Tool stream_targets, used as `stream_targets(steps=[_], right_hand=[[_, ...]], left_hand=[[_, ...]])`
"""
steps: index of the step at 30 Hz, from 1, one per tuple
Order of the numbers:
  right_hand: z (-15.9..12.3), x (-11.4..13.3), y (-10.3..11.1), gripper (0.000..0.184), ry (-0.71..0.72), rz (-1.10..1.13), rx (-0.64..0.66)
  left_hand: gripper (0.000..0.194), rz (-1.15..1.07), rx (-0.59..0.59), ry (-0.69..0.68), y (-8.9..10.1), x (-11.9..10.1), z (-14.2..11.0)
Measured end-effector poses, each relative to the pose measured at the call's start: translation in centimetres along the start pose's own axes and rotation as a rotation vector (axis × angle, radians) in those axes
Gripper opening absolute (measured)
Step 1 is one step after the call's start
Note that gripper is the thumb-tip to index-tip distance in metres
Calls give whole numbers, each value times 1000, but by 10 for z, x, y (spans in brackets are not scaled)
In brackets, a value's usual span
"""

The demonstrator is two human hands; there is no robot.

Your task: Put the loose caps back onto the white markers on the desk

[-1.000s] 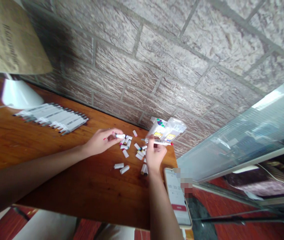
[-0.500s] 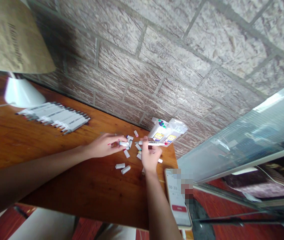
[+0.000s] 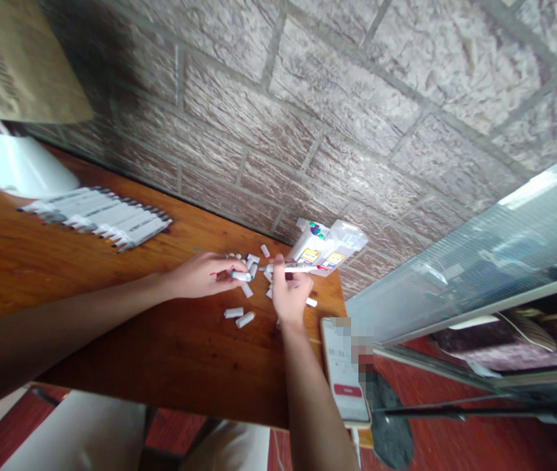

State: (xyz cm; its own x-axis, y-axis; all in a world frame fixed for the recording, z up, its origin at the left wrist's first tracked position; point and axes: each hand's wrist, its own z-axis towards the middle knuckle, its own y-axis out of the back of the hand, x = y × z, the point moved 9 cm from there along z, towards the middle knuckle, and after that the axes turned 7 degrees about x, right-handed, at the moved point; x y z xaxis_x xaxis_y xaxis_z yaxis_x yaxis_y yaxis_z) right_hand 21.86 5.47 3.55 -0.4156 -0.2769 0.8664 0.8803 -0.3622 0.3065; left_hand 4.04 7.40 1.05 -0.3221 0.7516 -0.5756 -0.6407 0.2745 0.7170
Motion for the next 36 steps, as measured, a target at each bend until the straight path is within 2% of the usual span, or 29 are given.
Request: stream_targets(steps=[5, 12, 15, 20, 32, 36], right_hand=[[-1, 2, -8, 36, 14, -24, 56], [-6, 2, -31, 42, 73, -130, 223], [-5, 3, -27, 40, 83, -103, 190], [-1, 0, -10, 42, 4, -52, 62], [0, -5, -10, 37, -7, 18, 55], [2, -9, -9, 44, -59, 63, 27]], left_hand=[[14, -14, 97, -25, -12, -1, 0], [17, 44, 164, 7, -21, 3, -1], [17, 46, 159, 12, -19, 3, -1], [16, 15, 145, -10, -17, -2, -1], [13, 36, 160, -17, -18, -6, -4], [18, 0, 149, 38, -17, 0, -5]])
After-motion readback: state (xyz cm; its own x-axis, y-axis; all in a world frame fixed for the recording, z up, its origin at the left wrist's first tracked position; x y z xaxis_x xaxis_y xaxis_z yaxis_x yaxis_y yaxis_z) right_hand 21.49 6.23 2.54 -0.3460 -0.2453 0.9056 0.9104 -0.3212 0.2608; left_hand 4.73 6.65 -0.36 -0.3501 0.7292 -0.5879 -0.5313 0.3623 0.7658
